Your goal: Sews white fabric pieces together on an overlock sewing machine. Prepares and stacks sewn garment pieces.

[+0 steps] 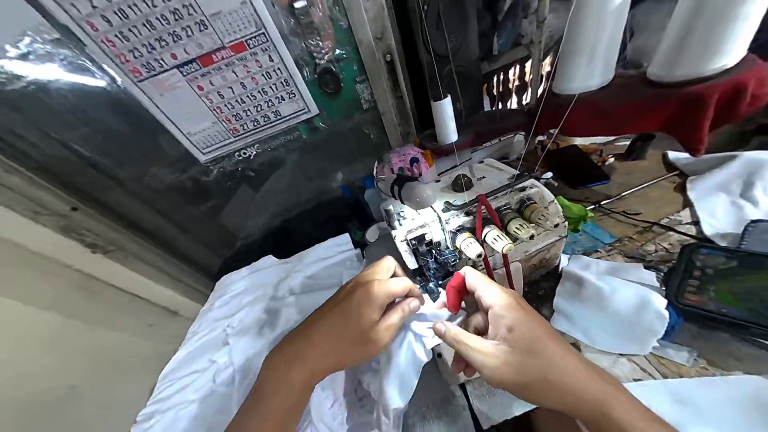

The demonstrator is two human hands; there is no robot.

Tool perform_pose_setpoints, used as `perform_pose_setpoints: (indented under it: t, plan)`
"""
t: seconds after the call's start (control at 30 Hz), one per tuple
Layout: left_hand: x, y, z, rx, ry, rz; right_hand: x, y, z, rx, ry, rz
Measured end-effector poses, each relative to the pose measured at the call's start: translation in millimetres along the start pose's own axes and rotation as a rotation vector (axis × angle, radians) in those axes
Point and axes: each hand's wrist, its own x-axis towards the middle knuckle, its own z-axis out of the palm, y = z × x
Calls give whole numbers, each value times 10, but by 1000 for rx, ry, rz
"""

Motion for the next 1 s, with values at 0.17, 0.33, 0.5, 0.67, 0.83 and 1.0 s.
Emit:
perform_pose_setpoints:
  t: [0.17,0.33,0.5,0.67,0.83,1.0]
  plan:
    - [-23,16,44,-14,77,29,-4,-77,-36,-25,36,44]
    - [19,101,-59,-25,100,52,87,-217,-11,-78,-57,26]
    - [-22,100,-69,-101,196,16,62,-296,-61,-139,22,-49]
    - [-156,52,93,-213,374,-150,-15,-214,-89,-113,18,-132]
    - [-39,-69,200,56,118,-78,-26,-301,-185,-135,-20,-154]
    - [54,21,-52,320,-43,57,13,-286,-288,22,-95,-109]
